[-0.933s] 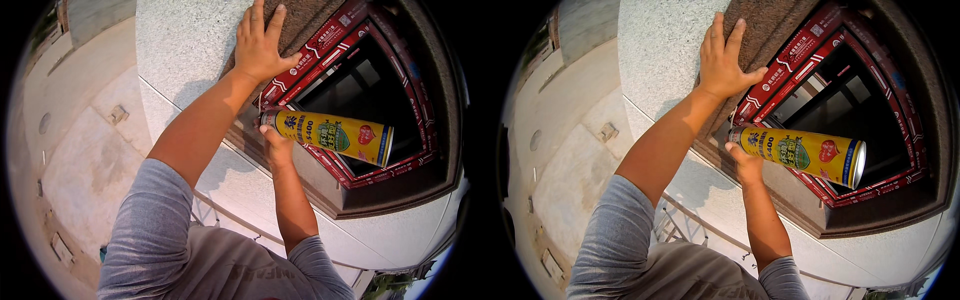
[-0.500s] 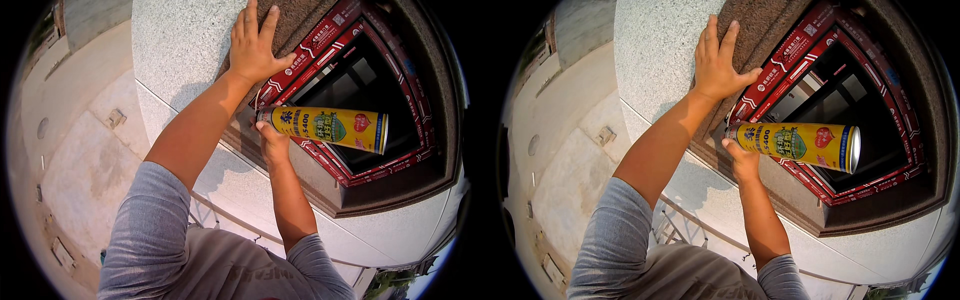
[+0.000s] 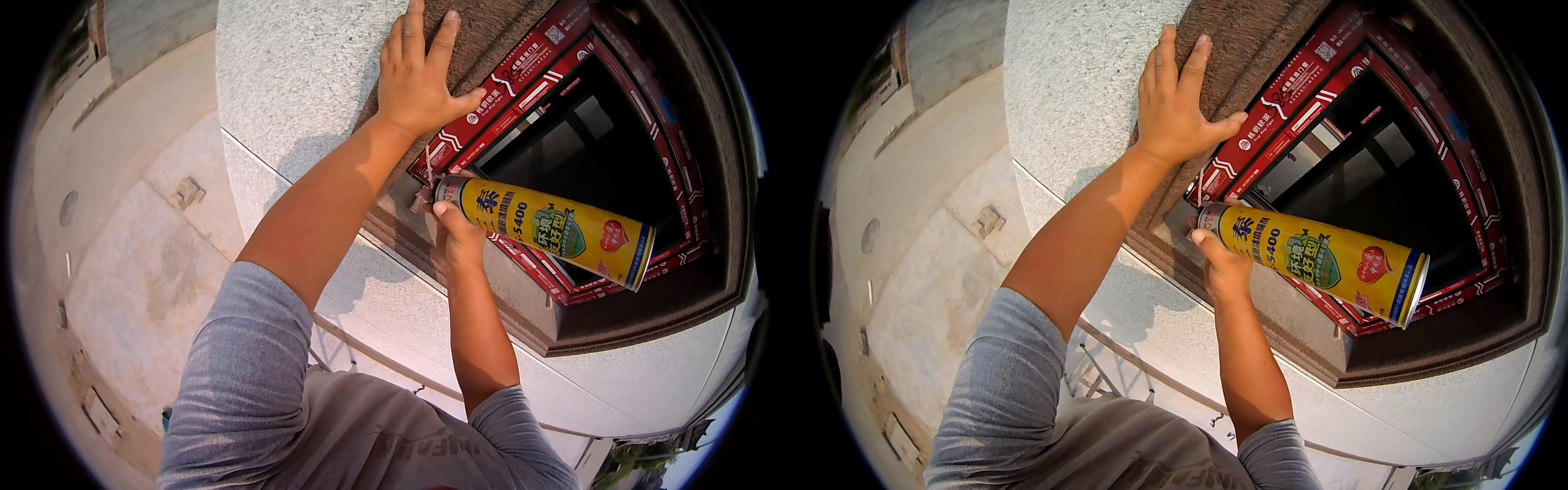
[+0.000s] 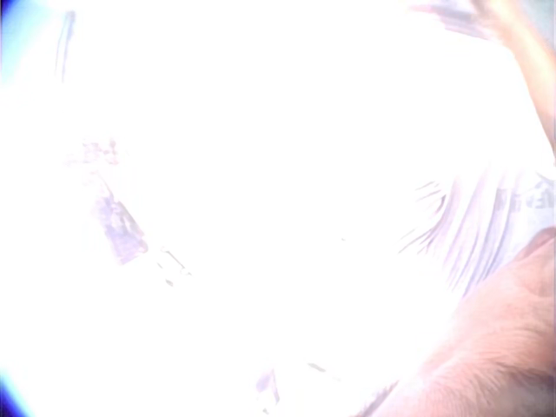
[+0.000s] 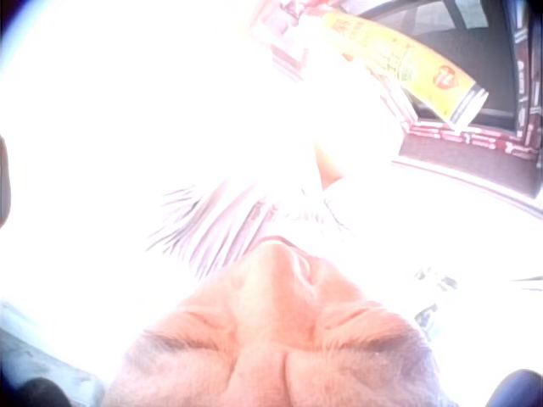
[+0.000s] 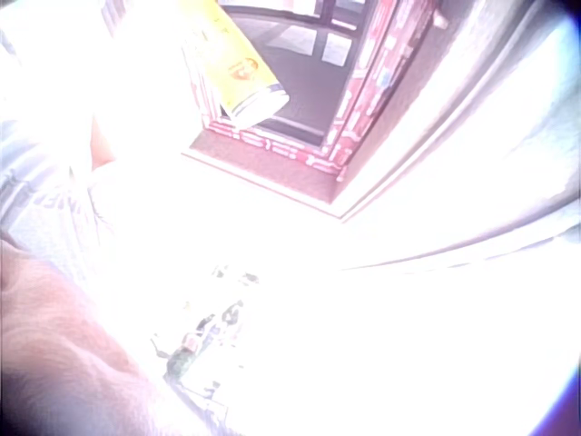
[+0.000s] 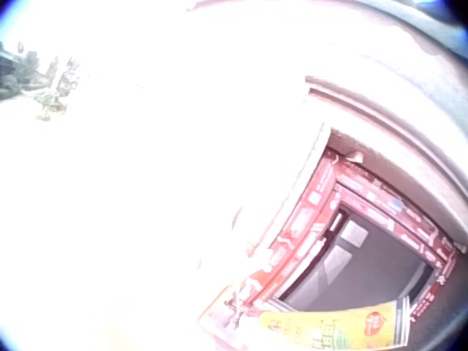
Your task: The person installs a window frame into a wall opening. They place wooden shims around the frame, tap them with a hammer, and then apply expanding foam sealant around the perimeter to secure the frame.
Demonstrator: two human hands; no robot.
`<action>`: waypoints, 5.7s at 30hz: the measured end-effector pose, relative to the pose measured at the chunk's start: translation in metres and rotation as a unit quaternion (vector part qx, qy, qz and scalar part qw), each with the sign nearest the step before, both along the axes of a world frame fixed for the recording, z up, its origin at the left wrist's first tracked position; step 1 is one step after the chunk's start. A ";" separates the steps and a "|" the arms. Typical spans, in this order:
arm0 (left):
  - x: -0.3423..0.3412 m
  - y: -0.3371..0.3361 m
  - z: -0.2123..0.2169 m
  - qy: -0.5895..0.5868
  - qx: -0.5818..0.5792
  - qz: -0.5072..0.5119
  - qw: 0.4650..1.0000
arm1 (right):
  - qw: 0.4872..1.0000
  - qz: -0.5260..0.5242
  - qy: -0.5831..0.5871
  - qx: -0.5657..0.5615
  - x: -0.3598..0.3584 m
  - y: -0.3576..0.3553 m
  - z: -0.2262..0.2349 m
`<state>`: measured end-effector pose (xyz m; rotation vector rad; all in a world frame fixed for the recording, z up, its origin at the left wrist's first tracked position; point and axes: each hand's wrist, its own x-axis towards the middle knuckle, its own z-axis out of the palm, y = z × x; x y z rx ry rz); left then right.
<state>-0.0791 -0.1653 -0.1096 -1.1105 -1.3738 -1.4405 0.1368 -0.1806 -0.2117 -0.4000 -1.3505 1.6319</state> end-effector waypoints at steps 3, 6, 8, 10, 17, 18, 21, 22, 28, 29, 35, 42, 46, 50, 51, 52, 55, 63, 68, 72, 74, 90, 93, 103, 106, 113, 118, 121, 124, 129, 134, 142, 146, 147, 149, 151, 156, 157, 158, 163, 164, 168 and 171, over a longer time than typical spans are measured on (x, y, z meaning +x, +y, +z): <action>-0.001 0.000 0.000 0.001 0.004 -0.002 1.000 | 1.000 -0.001 0.013 0.007 0.001 -0.006 0.015; 0.000 0.000 -0.001 0.002 0.009 0.001 1.000 | 0.999 0.025 0.031 0.013 0.002 -0.007 0.025; -0.001 0.001 -0.001 0.001 0.010 -0.002 1.000 | 1.000 0.004 0.023 0.007 -0.002 -0.007 0.026; 0.000 0.000 0.000 -0.003 0.007 -0.007 1.000 | 1.000 -0.009 0.018 -0.003 -0.008 -0.004 0.025; 0.000 -0.001 0.001 -0.006 0.003 -0.009 1.000 | 0.999 -0.011 0.031 -0.014 -0.014 0.006 0.017; 0.000 -0.001 0.001 -0.007 0.002 -0.008 1.000 | 0.999 -0.010 0.030 -0.014 -0.014 0.007 0.017; 0.000 -0.001 0.001 -0.003 0.002 -0.008 1.000 | 0.999 -0.017 0.027 -0.018 -0.016 0.002 0.021; 0.000 -0.002 0.002 -0.005 0.001 -0.008 1.000 | 0.999 -0.015 0.031 -0.011 -0.016 0.002 0.022; 0.002 -0.003 0.002 -0.008 0.008 -0.017 1.000 | 0.999 -0.020 0.034 0.037 -0.007 -0.015 0.040; 0.001 -0.003 0.002 -0.013 0.007 -0.019 1.000 | 0.998 -0.017 0.041 0.040 -0.007 -0.018 0.046; 0.000 0.000 0.000 -0.010 0.006 -0.022 1.000 | 0.996 -0.035 0.075 0.024 -0.025 0.002 0.051; 0.000 -0.001 0.001 -0.015 0.007 -0.029 0.999 | 0.996 -0.033 0.078 0.023 -0.033 0.004 0.052; 0.001 0.000 0.002 -0.018 0.002 -0.029 0.999 | 0.995 -0.030 0.092 0.023 -0.026 -0.009 0.058; 0.002 -0.001 0.002 -0.021 -0.006 -0.027 0.999 | 0.992 -0.030 0.119 0.042 -0.021 -0.023 0.079; 0.002 0.000 0.002 -0.014 0.002 -0.026 1.000 | 0.992 -0.033 0.119 0.042 -0.023 -0.021 0.082; 0.002 0.000 0.002 -0.012 0.001 -0.024 1.000 | 0.991 -0.037 0.119 0.040 -0.026 -0.017 0.083; 0.005 -0.003 0.004 -0.012 -0.008 -0.012 1.000 | 0.992 -0.073 0.086 0.051 -0.035 0.005 0.080; 0.005 -0.003 0.006 -0.008 -0.016 -0.019 1.000 | 0.993 -0.075 0.081 0.036 -0.035 0.015 0.074; 0.003 -0.002 0.005 0.009 0.005 -0.015 1.000 | 0.988 -0.054 0.141 0.040 -0.027 -0.013 0.104; 0.002 -0.002 0.006 0.012 0.010 -0.015 1.000 | 0.985 -0.020 0.170 0.034 -0.023 -0.019 0.119; 0.003 -0.003 0.006 0.008 0.006 -0.019 1.000 | 0.984 -0.023 0.171 0.033 -0.029 -0.014 0.123; 0.005 -0.005 0.007 0.004 -0.003 -0.015 1.000 | 0.983 -0.054 0.167 0.056 -0.030 -0.015 0.143; 0.004 -0.004 0.007 0.007 0.003 -0.017 1.000 | 0.977 -0.048 0.184 0.092 -0.029 -0.015 0.152; 0.004 -0.005 0.006 -0.003 -0.004 -0.023 1.000 | 0.982 -0.040 0.152 0.102 -0.045 0.021 0.168; 0.005 -0.005 0.006 -0.004 -0.007 -0.022 1.000 | 0.981 -0.042 0.150 0.113 -0.044 0.020 0.166; 0.005 -0.008 0.005 -0.003 -0.005 -0.031 1.000 | 0.972 -0.053 0.195 0.116 -0.040 -0.016 0.185; 0.004 -0.007 0.006 -0.008 -0.006 -0.025 1.000 | 0.969 -0.069 0.153 0.181 -0.050 0.014 0.194; 0.006 -0.005 0.006 -0.005 0.000 -0.022 1.000 | 0.971 -0.067 0.158 0.164 -0.055 0.027 0.197; 0.004 -0.004 0.005 0.001 0.008 -0.013 1.000 | 0.972 -0.065 0.154 0.165 -0.056 0.028 0.198; 0.004 -0.004 0.005 0.003 0.009 -0.010 1.000 | 0.969 -0.073 0.155 0.179 -0.054 0.016 0.201; 0.002 -0.003 0.004 0.002 0.015 -0.007 1.000 | 0.961 -0.060 0.147 0.227 -0.043 0.009 0.212; 0.004 -0.006 0.005 -0.011 0.000 -0.031 0.999 | 0.960 -0.077 0.170 0.208 -0.061 0.029 0.238; 0.005 -0.006 0.006 -0.011 0.000 -0.035 0.999 | 0.960 -0.084 0.171 0.204 -0.062 0.032 0.236; 0.006 -0.006 0.006 -0.011 0.000 -0.036 0.999 | 0.960 -0.086 0.170 0.205 -0.061 0.033 0.236; 0.005 -0.006 0.007 -0.009 0.001 -0.036 0.999 | 0.959 -0.070 0.180 0.209 -0.060 0.030 0.235; 0.004 -0.007 0.006 -0.011 0.006 -0.033 0.999 | 0.958 -0.062 0.193 0.201 -0.059 0.020 0.237; 0.004 -0.006 0.005 -0.010 0.008 -0.030 0.999 | 0.947 -0.057 0.207 0.239 -0.055 0.008 0.256; 0.004 -0.007 0.005 -0.008 0.008 -0.029 1.000 | 0.949 -0.065 0.187 0.246 -0.056 0.016 0.260; 0.003 -0.007 0.005 -0.006 0.007 -0.028 1.000 | 0.947 -0.064 0.196 0.245 -0.060 0.022 0.264; 0.004 -0.004 0.005 -0.005 0.006 -0.028 1.000 | 0.943 -0.064 0.219 0.243 -0.073 0.042 0.279; 0.004 -0.004 0.005 -0.005 0.006 -0.026 1.000 | 0.943 -0.065 0.218 0.242 -0.074 0.044 0.280; 0.002 -0.003 0.005 0.000 0.015 -0.019 1.000 | 0.946 -0.065 0.212 0.237 -0.076 0.046 0.283; 0.002 -0.003 0.004 0.000 0.015 -0.017 1.000 | 0.947 -0.064 0.221 0.223 -0.075 0.040 0.282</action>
